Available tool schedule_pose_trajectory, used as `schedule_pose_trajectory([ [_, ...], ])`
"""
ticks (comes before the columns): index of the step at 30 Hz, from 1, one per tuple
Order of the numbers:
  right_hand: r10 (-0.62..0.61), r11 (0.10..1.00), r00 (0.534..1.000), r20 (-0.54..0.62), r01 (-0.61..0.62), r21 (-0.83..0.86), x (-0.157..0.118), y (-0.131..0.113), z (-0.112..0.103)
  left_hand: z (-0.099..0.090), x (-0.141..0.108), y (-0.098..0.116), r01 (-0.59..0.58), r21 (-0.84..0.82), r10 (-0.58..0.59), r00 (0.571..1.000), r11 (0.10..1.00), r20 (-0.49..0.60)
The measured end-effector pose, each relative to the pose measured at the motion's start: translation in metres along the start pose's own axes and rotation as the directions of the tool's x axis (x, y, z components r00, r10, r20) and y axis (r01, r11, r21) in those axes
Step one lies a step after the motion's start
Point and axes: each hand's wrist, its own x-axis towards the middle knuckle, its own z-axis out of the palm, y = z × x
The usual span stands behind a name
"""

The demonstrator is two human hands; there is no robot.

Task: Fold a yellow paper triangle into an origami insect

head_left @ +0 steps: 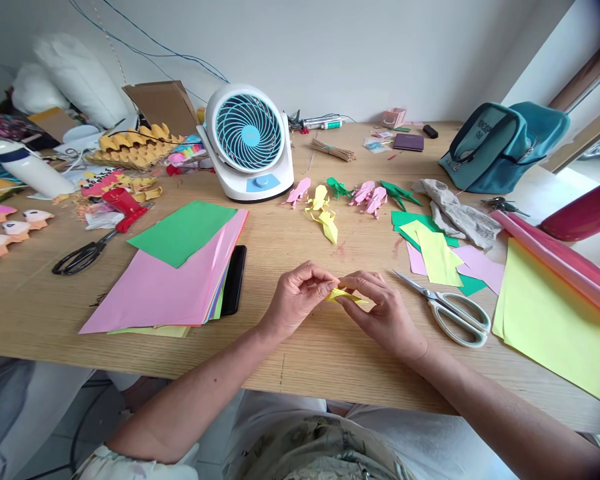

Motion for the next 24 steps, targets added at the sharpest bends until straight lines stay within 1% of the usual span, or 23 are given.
schedule_pose_trajectory([
  [4, 0.014, 0.999, 1.0, 0.001, -0.014, 0.037, 0.0008, -0.0043, -0.0001, 0.0001, -0.0007, -0.0014, -0.031, 0.011, 0.031, 0.999, 0.999, -0.009],
  [7, 0.03, 0.996, 0.998, -0.06, -0.025, 0.085, 0.001, -0.0065, 0.001, 0.0008, -0.0014, -0.0013, -0.051, 0.013, 0.051, 0.999, 0.999, -0.003],
  [9, 0.056, 0.993, 0.994, -0.09, -0.046, 0.109, 0.0004, -0.0064, 0.0021, 0.0015, -0.0018, -0.0007, -0.04, 0.017, 0.04, 0.999, 0.999, 0.006],
  [13, 0.125, 0.983, 0.99, -0.066, -0.115, 0.14, -0.0012, -0.0045, 0.0032, 0.0016, -0.0026, 0.0, -0.011, 0.02, 0.011, 1.0, 1.0, 0.006],
  [18, 0.167, 0.967, 0.985, -0.039, -0.156, 0.2, -0.0003, -0.005, 0.0019, 0.0007, -0.003, 0.0011, -0.009, 0.034, 0.008, 1.0, 0.999, 0.027],
  [21, 0.207, 0.951, 0.978, -0.039, -0.192, 0.241, 0.0014, -0.0066, 0.0011, 0.0008, -0.0031, 0.0026, 0.001, 0.016, -0.001, 0.999, 1.0, 0.044],
  [24, 0.22, 0.946, 0.975, -0.04, -0.203, 0.254, 0.0023, -0.0073, 0.0009, 0.0012, -0.0033, 0.0036, 0.0, 0.0, 0.0, 0.998, 1.0, 0.055],
])
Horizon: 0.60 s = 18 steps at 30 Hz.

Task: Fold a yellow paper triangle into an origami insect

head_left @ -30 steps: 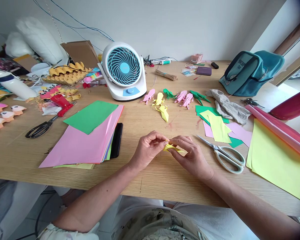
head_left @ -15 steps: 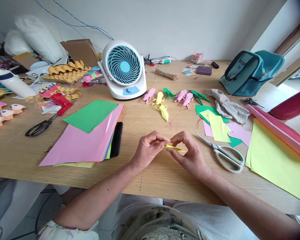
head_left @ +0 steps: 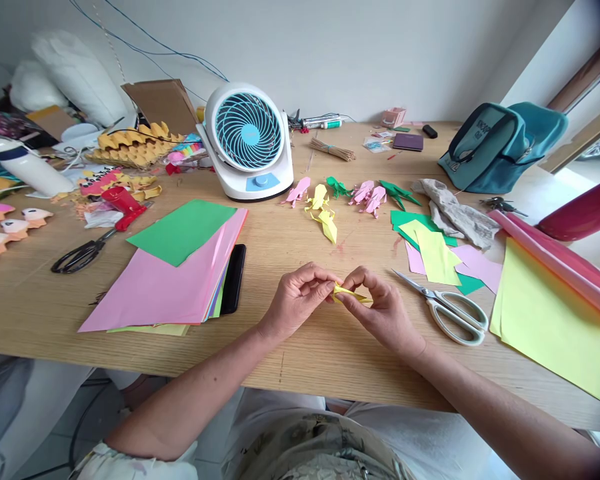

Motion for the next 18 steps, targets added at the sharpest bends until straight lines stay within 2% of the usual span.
schedule_pose_trajectory([
  [8, 0.007, 1.0, 1.0, 0.002, -0.007, 0.021, -0.0011, 0.0011, 0.0019, 0.002, -0.0013, 0.0017, -0.093, 0.075, 0.094, 0.996, 0.993, -0.009],
  [18, -0.004, 1.0, 1.0, -0.012, 0.004, 0.02, -0.0009, 0.0008, 0.0017, 0.0006, -0.0043, 0.0014, -0.145, 0.132, 0.144, 0.989, 0.98, 0.022],
])
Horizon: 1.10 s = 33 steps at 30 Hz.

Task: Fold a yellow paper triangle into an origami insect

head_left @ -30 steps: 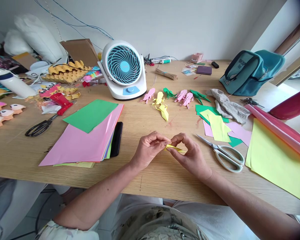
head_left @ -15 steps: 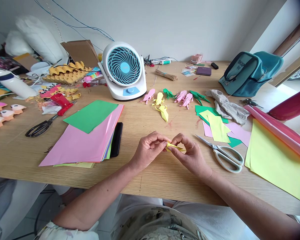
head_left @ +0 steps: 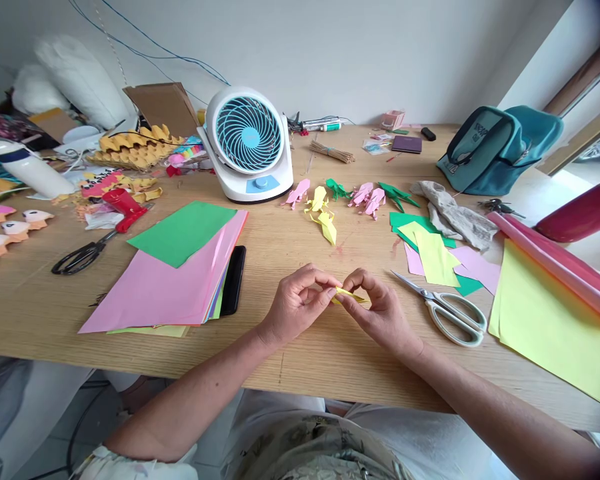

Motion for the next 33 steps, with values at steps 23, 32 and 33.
schedule_pose_trajectory([
  [23, 0.004, 0.999, 1.0, 0.029, -0.005, 0.04, -0.0009, -0.0009, 0.0004, 0.0016, 0.001, 0.0011, -0.067, 0.027, 0.068, 0.997, 0.997, -0.029],
  [32, 0.006, 0.999, 1.0, 0.022, -0.007, 0.04, -0.0012, -0.0012, -0.0003, 0.001, 0.0002, -0.0012, -0.099, 0.063, 0.101, 0.995, 0.993, -0.025],
  [33, 0.008, 0.999, 1.0, 0.021, -0.009, 0.034, -0.0012, -0.0013, -0.0003, 0.0009, 0.0003, -0.0015, -0.1, 0.072, 0.102, 0.994, 0.992, -0.025],
])
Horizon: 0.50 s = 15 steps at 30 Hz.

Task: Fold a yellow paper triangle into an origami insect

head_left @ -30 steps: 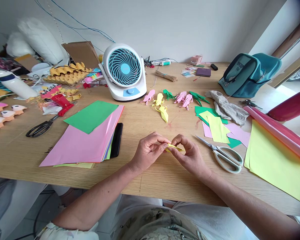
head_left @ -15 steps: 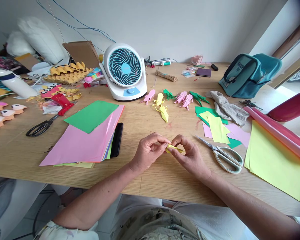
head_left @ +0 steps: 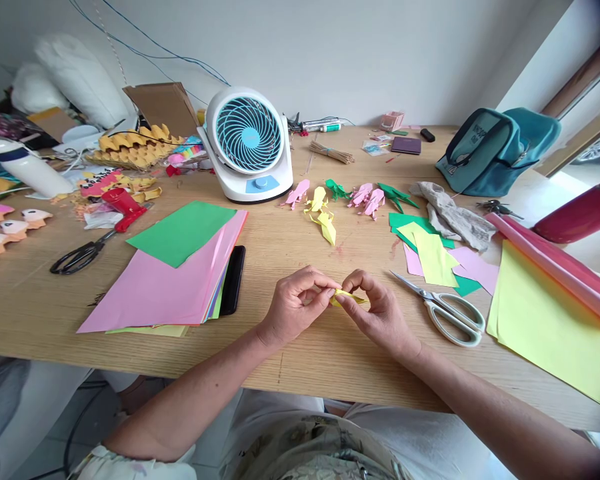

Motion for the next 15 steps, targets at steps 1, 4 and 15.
schedule_pose_trajectory([
  [1, 0.003, 1.0, 1.0, 0.0, -0.003, -0.006, 0.0, -0.0001, 0.0001, 0.0, 0.0, -0.0003, -0.001, 0.011, 0.001, 1.0, 1.0, -0.002],
  [4, 0.004, 1.0, 1.0, -0.003, -0.004, -0.021, 0.0002, -0.0001, 0.0003, 0.0, -0.0003, -0.0005, -0.012, 0.066, 0.012, 1.0, 0.998, -0.014],
  [15, -0.017, 0.998, 1.0, -0.025, 0.015, -0.062, 0.0002, 0.0019, 0.0006, 0.001, -0.002, 0.0021, -0.108, 0.191, 0.116, 0.993, 0.975, -0.029],
])
